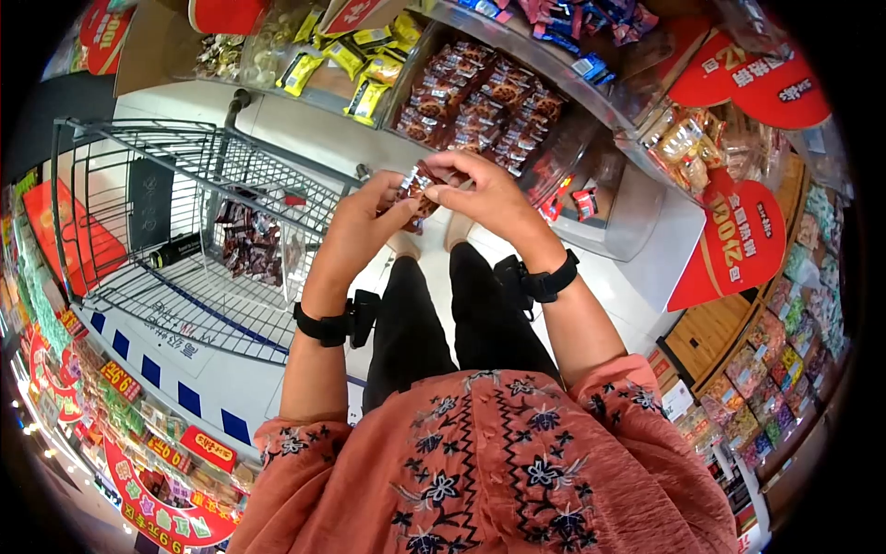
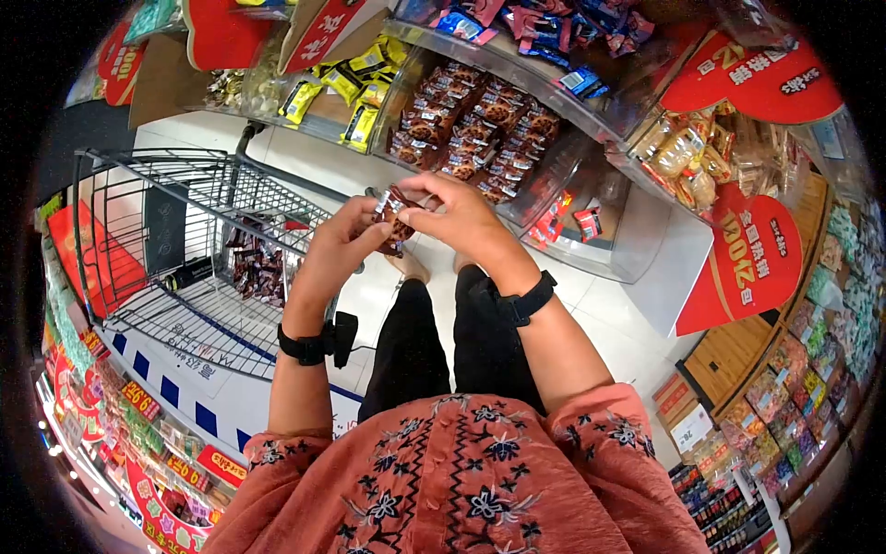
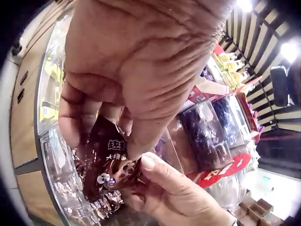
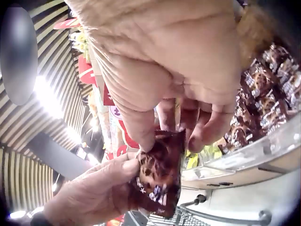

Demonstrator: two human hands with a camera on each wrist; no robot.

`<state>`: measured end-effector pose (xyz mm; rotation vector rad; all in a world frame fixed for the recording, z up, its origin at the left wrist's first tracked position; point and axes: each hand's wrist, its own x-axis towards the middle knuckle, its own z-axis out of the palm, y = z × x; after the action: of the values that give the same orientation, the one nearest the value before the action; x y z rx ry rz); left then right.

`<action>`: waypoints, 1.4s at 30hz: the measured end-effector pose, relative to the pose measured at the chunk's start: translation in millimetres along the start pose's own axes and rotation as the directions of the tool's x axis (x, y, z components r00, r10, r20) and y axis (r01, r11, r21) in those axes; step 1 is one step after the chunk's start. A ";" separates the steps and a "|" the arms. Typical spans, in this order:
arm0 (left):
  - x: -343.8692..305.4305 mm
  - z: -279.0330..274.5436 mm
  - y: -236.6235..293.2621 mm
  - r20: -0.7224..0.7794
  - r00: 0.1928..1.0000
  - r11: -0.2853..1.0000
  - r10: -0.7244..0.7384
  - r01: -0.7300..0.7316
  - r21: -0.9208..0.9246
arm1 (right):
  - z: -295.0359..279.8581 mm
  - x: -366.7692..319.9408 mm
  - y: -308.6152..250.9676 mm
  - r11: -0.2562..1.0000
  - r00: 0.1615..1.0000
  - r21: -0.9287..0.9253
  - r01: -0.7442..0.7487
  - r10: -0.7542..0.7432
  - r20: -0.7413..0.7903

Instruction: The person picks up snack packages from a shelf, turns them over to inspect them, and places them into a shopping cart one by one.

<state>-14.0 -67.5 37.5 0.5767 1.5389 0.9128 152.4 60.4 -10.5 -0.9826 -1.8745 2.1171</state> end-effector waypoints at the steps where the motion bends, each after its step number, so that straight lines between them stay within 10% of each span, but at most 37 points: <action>1: 4.4 1.1 -0.7 0.006 1.000 0.998 0.030 -0.030 0.057 | -7.8 1.1 -7.1 0.999 0.997 -0.010 -0.047 0.048 0.064; 7: 36.4 13.3 5.0 0.002 0.995 0.956 0.104 -0.101 0.276 | -39.1 15.6 -1.0 0.982 0.987 -0.122 -0.142 0.150 0.058; 10: 54.5 14.0 -17.7 -0.166 0.906 0.832 0.389 -0.268 0.485 | -52.2 23.0 9.2 0.984 0.985 0.068 -0.163 0.166 -0.039; 18: 20.6 -20.3 -26.7 -0.352 0.927 0.986 0.130 -0.082 0.148 | -91.1 61.8 94.3 0.892 0.712 0.441 -0.096 0.371 -0.596; 36: -67.6 -106.2 -90.5 -0.651 0.756 0.997 0.065 -0.020 0.076 | -91.8 101.6 137.5 0.897 0.561 0.349 -0.270 0.441 -0.700; 42: -96.7 -192.1 -158.5 -0.816 0.576 0.999 -0.036 0.030 -0.023 | -50.2 59.2 99.2 0.865 0.810 0.485 -0.128 0.374 -0.452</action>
<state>-162.2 -277.7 -35.0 0.0695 2.3724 1.2489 164.6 111.9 -124.8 -1.5683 -0.9872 1.9662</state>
